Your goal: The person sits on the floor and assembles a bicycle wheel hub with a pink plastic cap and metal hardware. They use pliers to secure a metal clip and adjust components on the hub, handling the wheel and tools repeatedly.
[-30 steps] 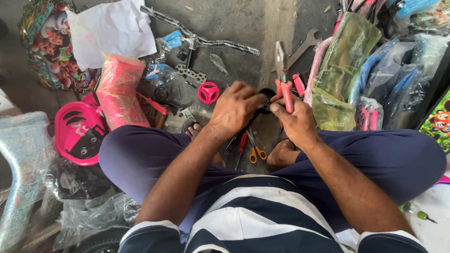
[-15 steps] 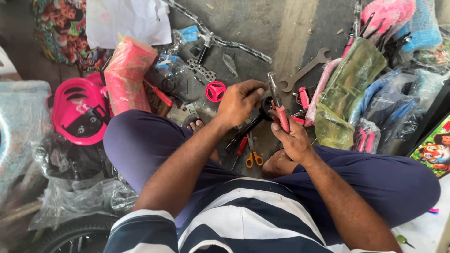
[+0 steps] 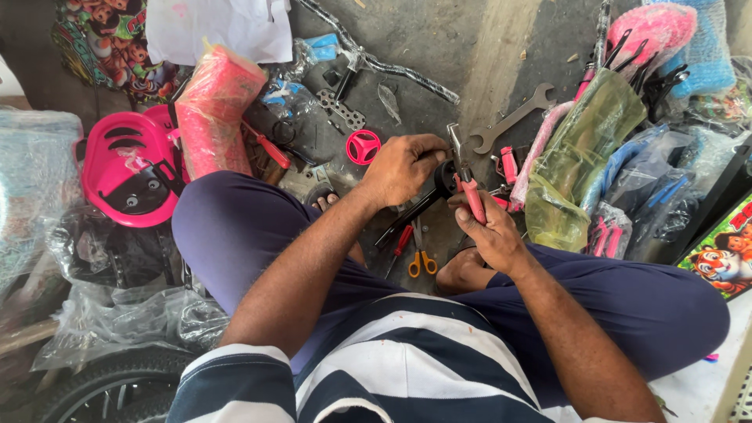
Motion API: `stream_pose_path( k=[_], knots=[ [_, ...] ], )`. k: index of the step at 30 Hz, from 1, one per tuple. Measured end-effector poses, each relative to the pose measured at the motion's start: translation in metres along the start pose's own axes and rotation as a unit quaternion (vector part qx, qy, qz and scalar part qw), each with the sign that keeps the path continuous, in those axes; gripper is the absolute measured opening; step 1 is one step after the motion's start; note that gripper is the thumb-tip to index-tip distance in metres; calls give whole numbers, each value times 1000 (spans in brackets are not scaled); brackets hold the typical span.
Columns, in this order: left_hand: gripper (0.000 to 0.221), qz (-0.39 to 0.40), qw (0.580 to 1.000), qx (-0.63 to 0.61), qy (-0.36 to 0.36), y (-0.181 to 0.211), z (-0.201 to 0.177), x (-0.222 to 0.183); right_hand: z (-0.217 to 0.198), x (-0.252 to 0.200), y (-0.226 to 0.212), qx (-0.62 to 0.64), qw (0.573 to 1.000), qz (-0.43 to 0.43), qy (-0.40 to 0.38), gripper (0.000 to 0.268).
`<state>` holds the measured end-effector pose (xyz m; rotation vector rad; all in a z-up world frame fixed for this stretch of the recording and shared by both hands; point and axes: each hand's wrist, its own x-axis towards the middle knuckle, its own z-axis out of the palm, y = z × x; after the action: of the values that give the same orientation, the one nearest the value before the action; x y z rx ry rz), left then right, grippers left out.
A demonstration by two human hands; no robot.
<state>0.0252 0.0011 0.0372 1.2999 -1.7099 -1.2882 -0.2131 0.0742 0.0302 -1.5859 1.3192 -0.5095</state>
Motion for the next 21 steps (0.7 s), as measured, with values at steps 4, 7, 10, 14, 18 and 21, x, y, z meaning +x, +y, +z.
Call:
stream_pose_path(
  k=[4, 7, 10, 14, 18, 21],
  knots=[
    [28, 10, 1000, -5, 1, 0, 0, -1, 3, -2, 4, -34, 999, 29, 19, 38],
    [29, 14, 1000, -16, -1, 4, -2, -1, 6, -3, 6, -65, 997, -15, 50, 37],
    [36, -15, 1000, -25, 4, 13, -1, -6, 10, -2, 6, -142, 974, -110, 139, 59],
    [51, -73, 997, -1, 28, 25, 9, -7, 16, 3, 9, -195, 964, -91, 158, 82],
    [47, -76, 997, -5, 24, 24, 13, -7, 19, 8, 13, -213, 957, -98, 173, 54],
    [45, -27, 999, -2, 26, 15, 22, -10, 20, 10, 18, -218, 959, -58, 172, 54]
  ],
)
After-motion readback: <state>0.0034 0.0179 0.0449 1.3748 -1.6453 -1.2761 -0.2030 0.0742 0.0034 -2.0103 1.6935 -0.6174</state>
